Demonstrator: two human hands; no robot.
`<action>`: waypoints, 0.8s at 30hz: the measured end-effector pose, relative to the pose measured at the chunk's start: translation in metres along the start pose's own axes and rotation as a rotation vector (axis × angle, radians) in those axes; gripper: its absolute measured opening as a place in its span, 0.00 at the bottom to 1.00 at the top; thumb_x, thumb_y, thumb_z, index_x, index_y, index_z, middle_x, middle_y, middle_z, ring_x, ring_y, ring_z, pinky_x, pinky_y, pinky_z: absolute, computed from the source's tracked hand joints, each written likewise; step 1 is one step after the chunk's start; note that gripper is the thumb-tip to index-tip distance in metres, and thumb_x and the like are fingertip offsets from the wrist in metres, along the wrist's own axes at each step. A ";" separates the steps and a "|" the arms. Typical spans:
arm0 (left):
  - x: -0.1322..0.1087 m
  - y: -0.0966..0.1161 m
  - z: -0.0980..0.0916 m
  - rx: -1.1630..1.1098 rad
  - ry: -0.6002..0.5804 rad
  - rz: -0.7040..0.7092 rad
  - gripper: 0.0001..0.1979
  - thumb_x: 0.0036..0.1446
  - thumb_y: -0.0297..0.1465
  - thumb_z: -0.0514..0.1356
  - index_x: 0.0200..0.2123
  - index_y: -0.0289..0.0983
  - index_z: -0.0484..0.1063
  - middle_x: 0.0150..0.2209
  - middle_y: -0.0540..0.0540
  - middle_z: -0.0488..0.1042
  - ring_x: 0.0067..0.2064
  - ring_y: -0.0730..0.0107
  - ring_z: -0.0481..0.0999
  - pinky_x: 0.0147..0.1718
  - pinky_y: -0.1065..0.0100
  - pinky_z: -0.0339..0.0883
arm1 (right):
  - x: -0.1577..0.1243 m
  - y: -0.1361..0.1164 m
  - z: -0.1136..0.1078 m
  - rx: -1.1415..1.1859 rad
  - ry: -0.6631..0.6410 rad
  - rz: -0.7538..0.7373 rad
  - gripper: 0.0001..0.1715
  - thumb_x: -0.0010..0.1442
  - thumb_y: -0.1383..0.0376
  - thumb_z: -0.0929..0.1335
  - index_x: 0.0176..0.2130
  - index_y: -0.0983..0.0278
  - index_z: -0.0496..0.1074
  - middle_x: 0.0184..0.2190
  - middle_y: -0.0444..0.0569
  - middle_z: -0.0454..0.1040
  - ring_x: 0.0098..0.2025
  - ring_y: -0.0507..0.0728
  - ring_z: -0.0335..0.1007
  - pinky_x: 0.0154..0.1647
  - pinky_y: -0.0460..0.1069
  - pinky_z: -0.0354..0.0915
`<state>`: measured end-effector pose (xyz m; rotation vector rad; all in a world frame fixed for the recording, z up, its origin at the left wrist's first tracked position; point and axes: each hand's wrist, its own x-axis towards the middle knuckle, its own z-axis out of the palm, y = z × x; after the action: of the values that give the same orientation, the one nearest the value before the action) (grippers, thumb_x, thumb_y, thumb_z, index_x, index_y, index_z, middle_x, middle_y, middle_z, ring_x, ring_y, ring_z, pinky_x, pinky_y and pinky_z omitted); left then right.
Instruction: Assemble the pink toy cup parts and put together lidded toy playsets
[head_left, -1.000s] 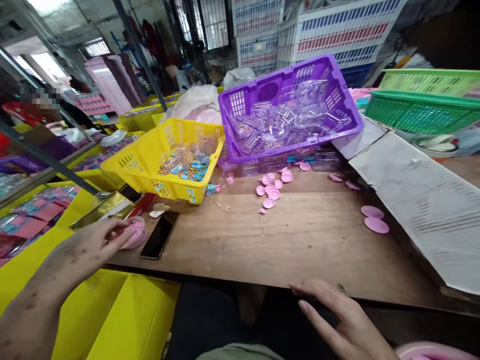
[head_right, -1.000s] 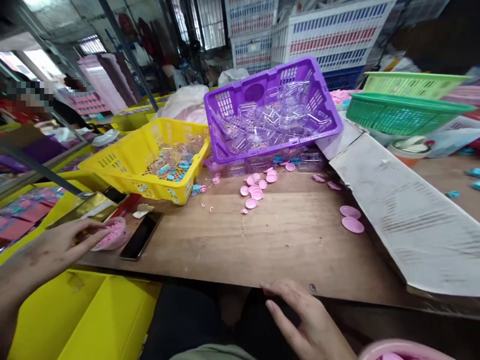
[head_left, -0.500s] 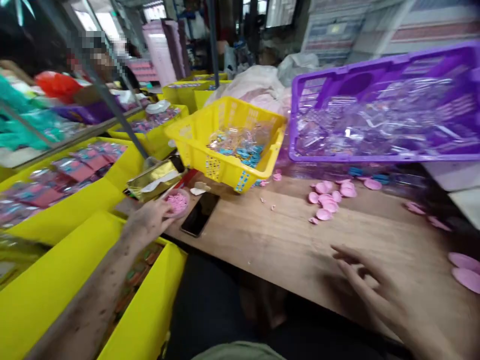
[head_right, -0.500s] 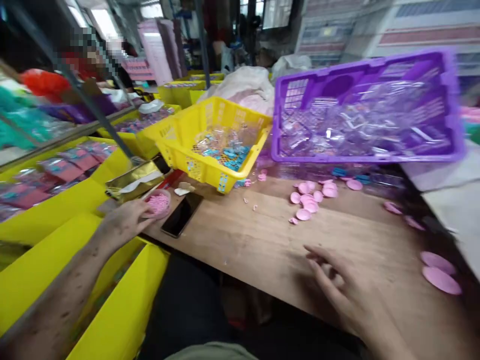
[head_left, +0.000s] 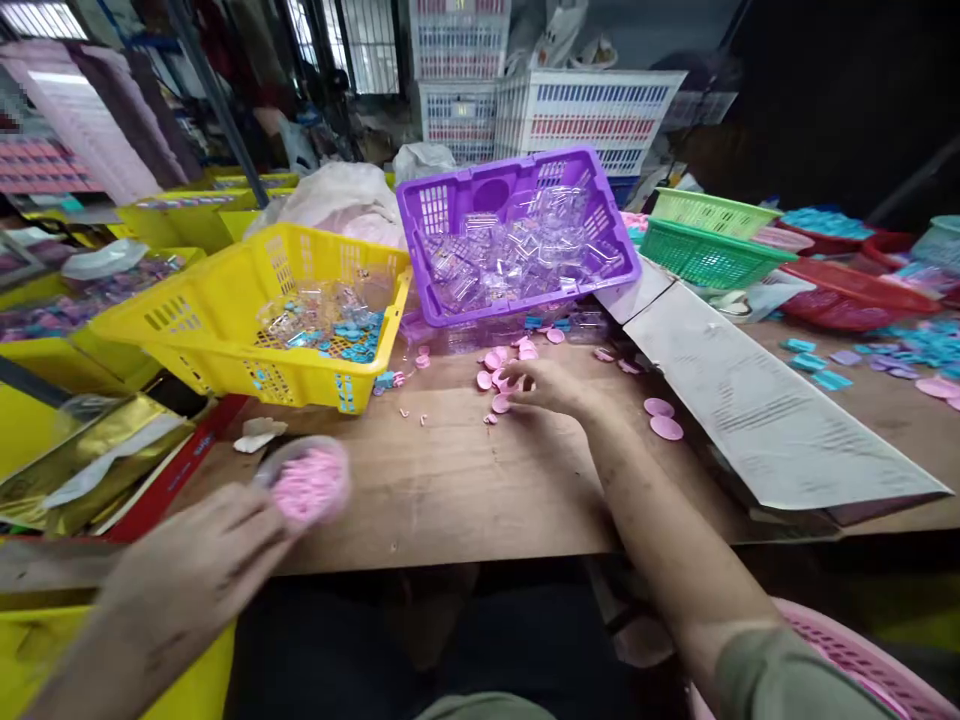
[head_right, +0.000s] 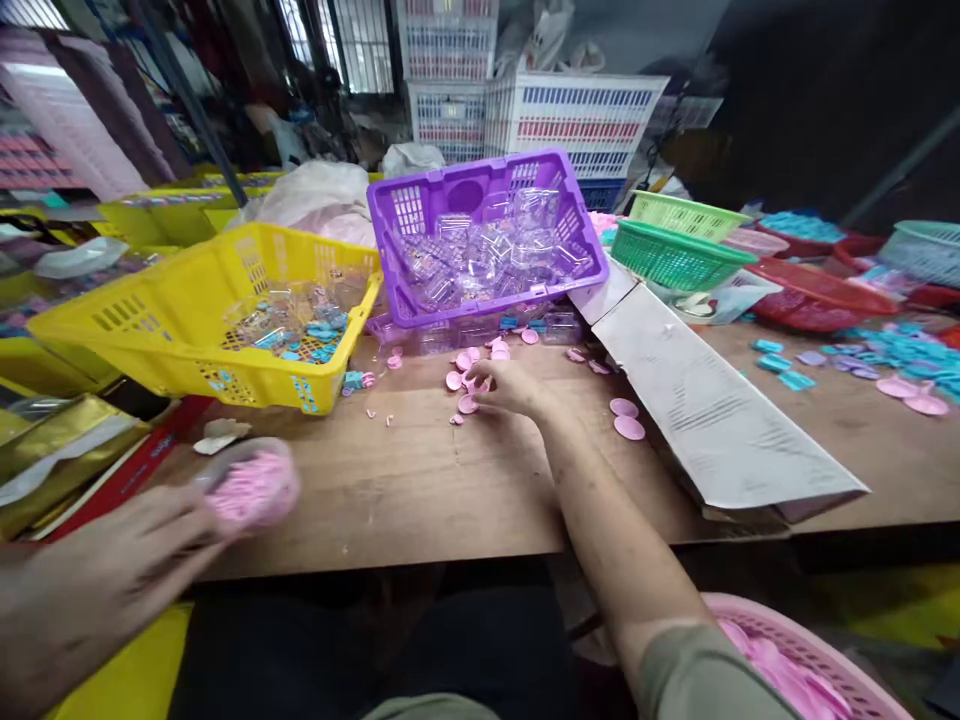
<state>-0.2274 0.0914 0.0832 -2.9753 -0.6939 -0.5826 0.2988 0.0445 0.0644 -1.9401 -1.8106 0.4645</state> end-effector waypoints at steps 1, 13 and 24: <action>0.030 0.026 0.008 0.073 -0.020 0.051 0.14 0.74 0.29 0.56 0.36 0.44 0.79 0.41 0.46 0.84 0.42 0.57 0.81 0.43 0.58 0.74 | 0.007 0.003 0.004 0.000 -0.025 -0.004 0.13 0.60 0.70 0.79 0.47 0.62 0.86 0.41 0.48 0.86 0.37 0.54 0.79 0.38 0.46 0.68; 0.164 0.121 0.058 -0.116 -0.381 0.130 0.12 0.79 0.35 0.57 0.48 0.42 0.82 0.47 0.44 0.88 0.48 0.53 0.87 0.47 0.56 0.76 | 0.026 0.037 0.031 0.212 0.170 -0.162 0.14 0.58 0.80 0.70 0.39 0.66 0.83 0.39 0.50 0.80 0.42 0.57 0.72 0.44 0.49 0.64; 0.184 0.053 0.096 -0.224 -0.386 0.333 0.14 0.73 0.37 0.58 0.38 0.45 0.83 0.38 0.48 0.85 0.37 0.58 0.87 0.37 0.62 0.79 | 0.022 0.023 0.036 0.353 0.123 -0.079 0.22 0.60 0.81 0.73 0.50 0.64 0.85 0.42 0.48 0.85 0.43 0.56 0.78 0.43 0.46 0.68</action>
<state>-0.0177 0.1324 0.0638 -3.3434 -0.1337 -0.0667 0.3011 0.0691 0.0231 -1.6156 -1.5984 0.5810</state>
